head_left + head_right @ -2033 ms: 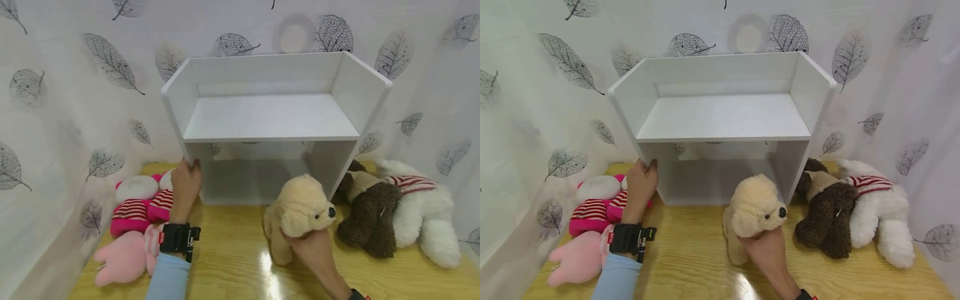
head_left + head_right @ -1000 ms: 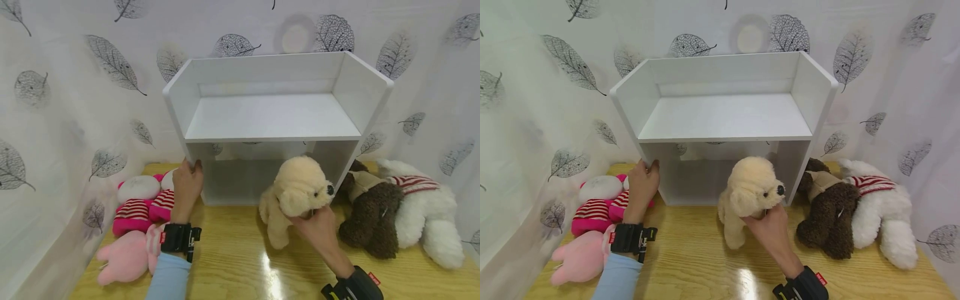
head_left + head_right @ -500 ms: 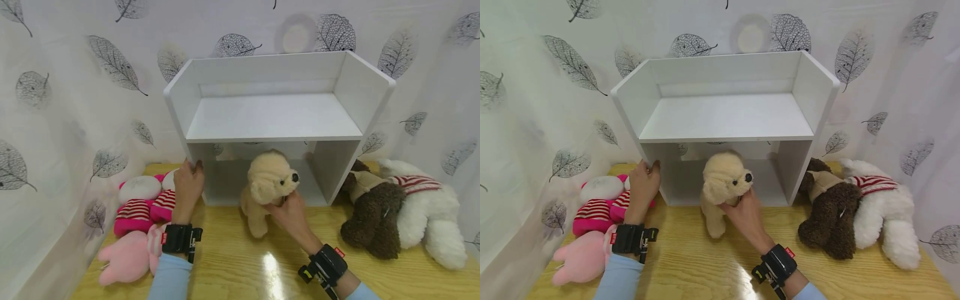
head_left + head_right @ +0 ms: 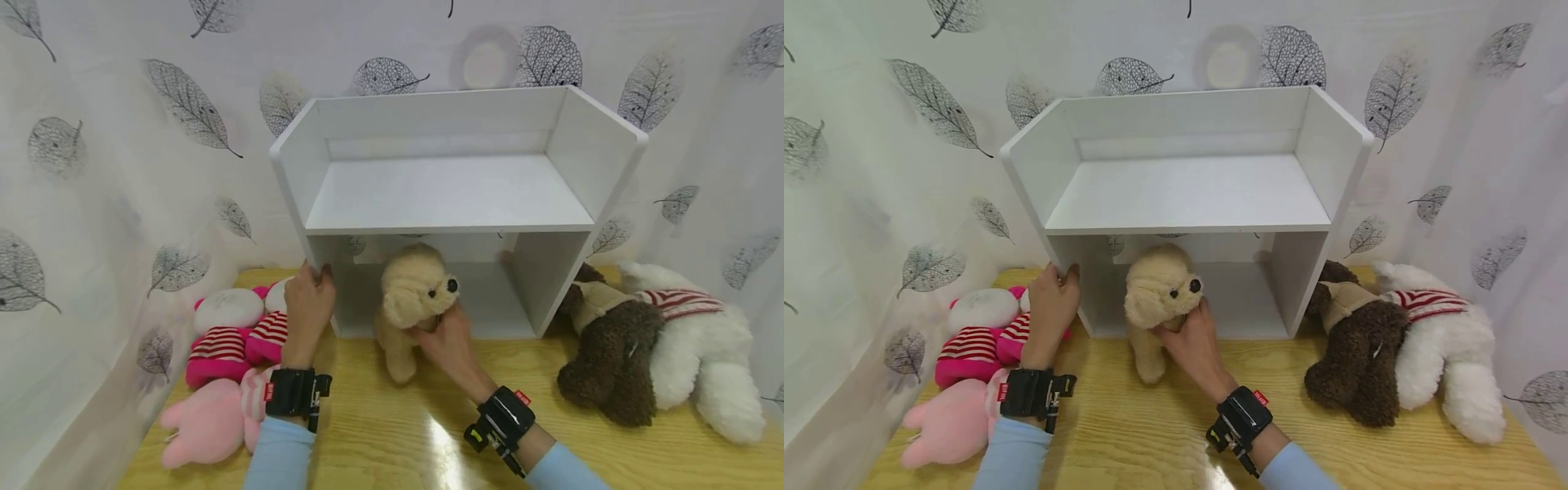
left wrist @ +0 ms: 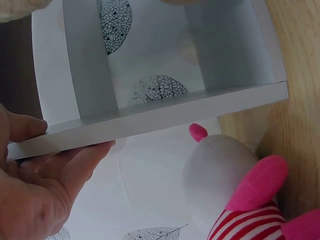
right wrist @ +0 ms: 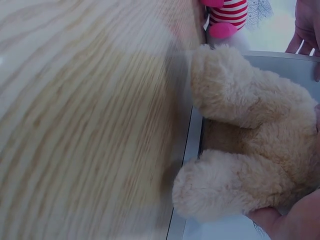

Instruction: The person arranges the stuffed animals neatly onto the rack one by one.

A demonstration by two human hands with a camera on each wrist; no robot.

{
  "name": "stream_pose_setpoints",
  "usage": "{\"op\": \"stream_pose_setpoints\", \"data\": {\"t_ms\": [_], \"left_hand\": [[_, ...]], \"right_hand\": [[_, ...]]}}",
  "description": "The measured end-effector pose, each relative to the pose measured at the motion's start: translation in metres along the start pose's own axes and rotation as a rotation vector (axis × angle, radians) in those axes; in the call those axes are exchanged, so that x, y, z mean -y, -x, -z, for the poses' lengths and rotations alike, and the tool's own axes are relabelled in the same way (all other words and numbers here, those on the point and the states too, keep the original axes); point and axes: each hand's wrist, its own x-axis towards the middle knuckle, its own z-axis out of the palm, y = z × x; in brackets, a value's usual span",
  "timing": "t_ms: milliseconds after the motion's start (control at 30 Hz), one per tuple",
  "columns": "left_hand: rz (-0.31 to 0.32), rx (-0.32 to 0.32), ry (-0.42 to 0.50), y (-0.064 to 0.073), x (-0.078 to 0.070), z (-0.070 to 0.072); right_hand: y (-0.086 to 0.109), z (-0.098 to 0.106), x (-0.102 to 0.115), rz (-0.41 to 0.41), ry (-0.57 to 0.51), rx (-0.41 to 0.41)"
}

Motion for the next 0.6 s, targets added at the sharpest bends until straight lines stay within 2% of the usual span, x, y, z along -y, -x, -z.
{"op": "stream_pose_setpoints", "data": {"t_ms": [133, 367, 600], "left_hand": [[-0.001, -0.002, -0.001, 0.0, 0.001, -0.001], [0.007, -0.007, -0.004, 0.0, 0.004, -0.002], [-0.012, -0.02, -0.019, 0.0, 0.003, -0.002]], "right_hand": [[-0.004, -0.006, 0.0, 0.014, 0.006, -0.006], [-0.011, -0.018, 0.002, 0.118, 0.036, -0.041], [-0.016, -0.027, 0.004, 0.094, 0.024, -0.019]]}}
